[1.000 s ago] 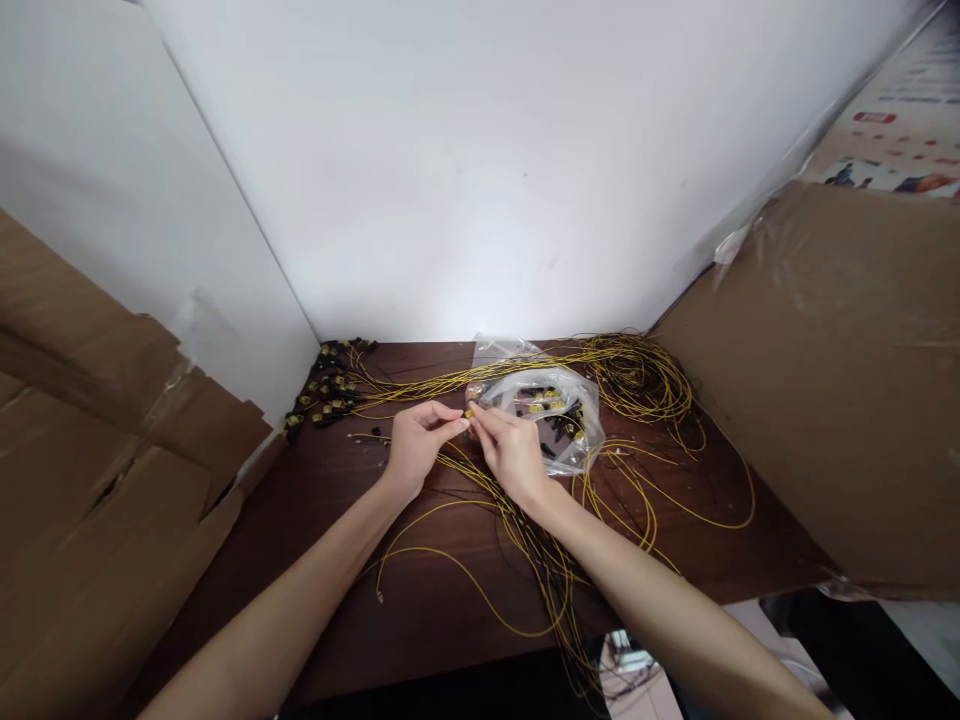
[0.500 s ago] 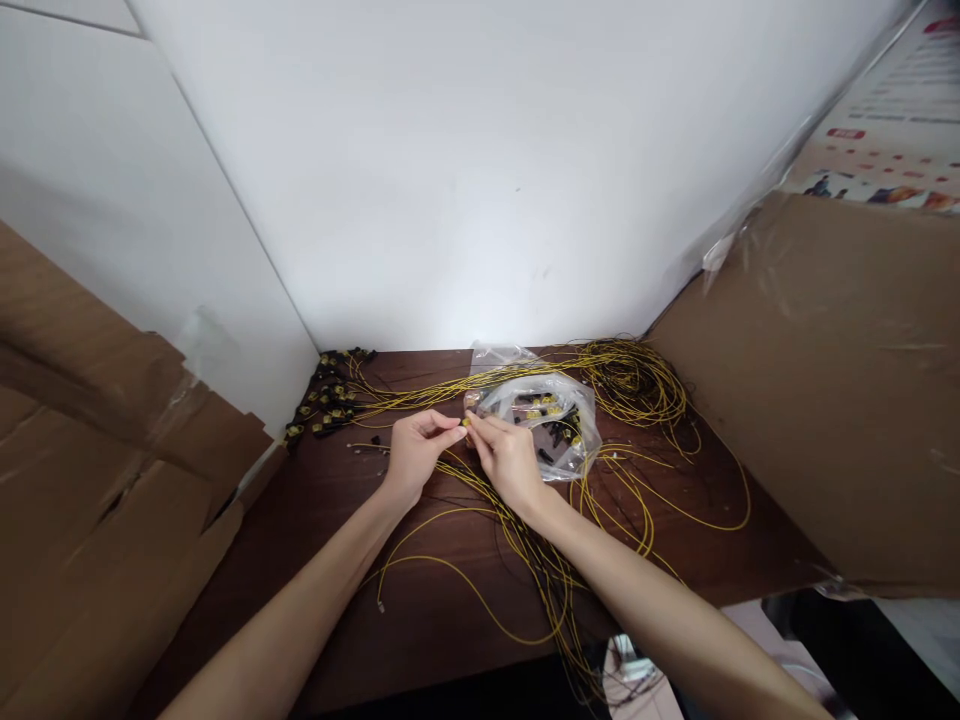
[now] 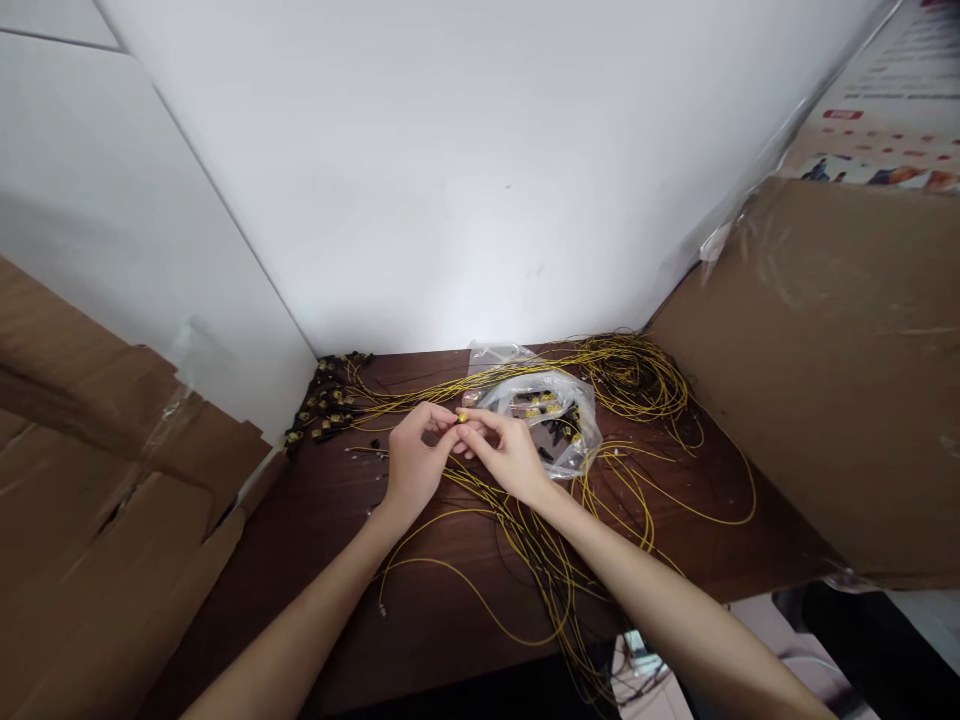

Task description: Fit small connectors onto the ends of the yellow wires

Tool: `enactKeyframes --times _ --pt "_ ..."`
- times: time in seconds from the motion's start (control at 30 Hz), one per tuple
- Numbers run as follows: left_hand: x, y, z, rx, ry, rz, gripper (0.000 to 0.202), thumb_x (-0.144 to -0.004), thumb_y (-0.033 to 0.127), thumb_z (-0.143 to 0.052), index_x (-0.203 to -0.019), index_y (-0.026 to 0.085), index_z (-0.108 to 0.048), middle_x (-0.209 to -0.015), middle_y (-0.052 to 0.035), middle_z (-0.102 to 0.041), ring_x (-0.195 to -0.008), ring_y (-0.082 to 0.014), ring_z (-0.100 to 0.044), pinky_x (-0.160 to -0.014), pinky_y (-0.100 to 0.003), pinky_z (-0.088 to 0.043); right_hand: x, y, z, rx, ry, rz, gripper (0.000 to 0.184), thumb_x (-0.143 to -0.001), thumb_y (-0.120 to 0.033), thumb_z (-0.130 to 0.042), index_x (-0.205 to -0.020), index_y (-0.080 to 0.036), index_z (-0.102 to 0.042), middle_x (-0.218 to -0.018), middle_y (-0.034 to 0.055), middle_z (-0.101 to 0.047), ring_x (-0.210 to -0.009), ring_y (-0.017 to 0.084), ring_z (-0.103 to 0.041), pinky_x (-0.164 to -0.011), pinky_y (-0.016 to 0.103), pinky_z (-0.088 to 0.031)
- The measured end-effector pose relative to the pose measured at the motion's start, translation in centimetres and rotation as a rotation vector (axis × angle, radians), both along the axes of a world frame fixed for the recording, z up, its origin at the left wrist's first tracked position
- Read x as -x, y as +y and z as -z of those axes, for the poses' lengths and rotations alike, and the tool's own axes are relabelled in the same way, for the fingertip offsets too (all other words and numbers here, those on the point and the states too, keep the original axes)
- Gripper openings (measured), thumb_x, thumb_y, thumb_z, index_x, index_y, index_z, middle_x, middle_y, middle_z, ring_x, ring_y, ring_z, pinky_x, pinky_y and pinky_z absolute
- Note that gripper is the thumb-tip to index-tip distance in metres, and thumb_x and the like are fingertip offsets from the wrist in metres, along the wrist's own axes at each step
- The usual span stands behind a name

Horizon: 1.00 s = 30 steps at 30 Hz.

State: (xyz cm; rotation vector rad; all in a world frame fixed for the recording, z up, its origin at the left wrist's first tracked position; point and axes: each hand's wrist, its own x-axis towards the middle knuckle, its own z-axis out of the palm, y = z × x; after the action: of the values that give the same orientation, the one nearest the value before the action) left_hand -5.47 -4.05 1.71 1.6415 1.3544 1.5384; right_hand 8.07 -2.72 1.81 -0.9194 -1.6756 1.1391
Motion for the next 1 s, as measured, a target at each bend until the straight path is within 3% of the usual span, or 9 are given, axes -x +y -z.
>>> enactKeyframes --times 0.1,0.27,0.43,0.67,1.0 --pt "0.4 -0.1 -0.4 -0.055 0.203 -0.029 0.004 -0.072 0.015 -0.062 -0.075 0.017 -0.061 -0.073 -0.0014 -0.059 -0.068 -0.0134 -0.053 -0.065 -0.025 -0.043 0.2 0.0 0.3 0.085 0.062 -0.03 0.034 -0.082 -0.034 -0.054 -0.108 -0.013 -0.062 -0.078 0.0062 -0.069 -0.067 0.017 -0.067 -0.062 0.028 -0.053" --pt "0.8 -0.2 -0.5 -0.106 0.336 0.028 0.022 -0.076 0.013 -0.058 -0.095 0.02 -0.066 -0.079 -0.0022 -0.059 -0.07 -0.0136 -0.052 -0.066 -0.026 -0.043 0.0 0.1 0.3 -0.016 0.015 -0.039 0.026 -0.082 -0.032 -0.054 -0.098 -0.016 -0.067 -0.073 0.0035 -0.068 -0.064 0.015 -0.065 -0.063 0.027 -0.051" --pt "0.9 -0.1 -0.1 -0.167 0.347 0.079 0.026 -0.079 0.015 -0.056 -0.101 0.023 -0.068 -0.082 -0.0039 -0.06 -0.077 -0.0151 -0.054 -0.071 -0.028 -0.044 -0.2 0.8 0.4 0.205 0.232 -0.171 0.03 -0.079 -0.043 -0.056 -0.087 -0.016 -0.067 -0.072 0.0018 -0.067 -0.063 0.012 -0.062 -0.064 0.026 -0.051" --pt "0.7 -0.3 -0.8 -0.168 0.308 0.062 0.018 -0.076 0.017 -0.061 -0.09 0.022 -0.071 -0.08 -0.0039 -0.06 -0.066 -0.0129 -0.052 -0.063 -0.025 -0.042 -0.6 1.2 0.3 0.512 0.468 -0.226 0.027 -0.065 -0.035 -0.073 -0.083 -0.015 -0.068 -0.071 0.0025 -0.068 -0.064 0.01 -0.062 -0.067 0.024 -0.051" --pt "0.8 -0.4 -1.1 -0.124 0.244 0.127 0.01 -0.074 0.017 -0.062 -0.079 0.02 -0.071 -0.067 -0.0022 -0.06 -0.063 -0.0134 -0.054 -0.06 -0.024 -0.042 -1.0 1.3 0.2 0.581 0.431 -0.247 0.026 -0.062 -0.031 -0.075 -0.078 -0.013 -0.068 -0.068 0.0021 -0.068 -0.058 0.008 -0.061 -0.061 0.021 -0.051"
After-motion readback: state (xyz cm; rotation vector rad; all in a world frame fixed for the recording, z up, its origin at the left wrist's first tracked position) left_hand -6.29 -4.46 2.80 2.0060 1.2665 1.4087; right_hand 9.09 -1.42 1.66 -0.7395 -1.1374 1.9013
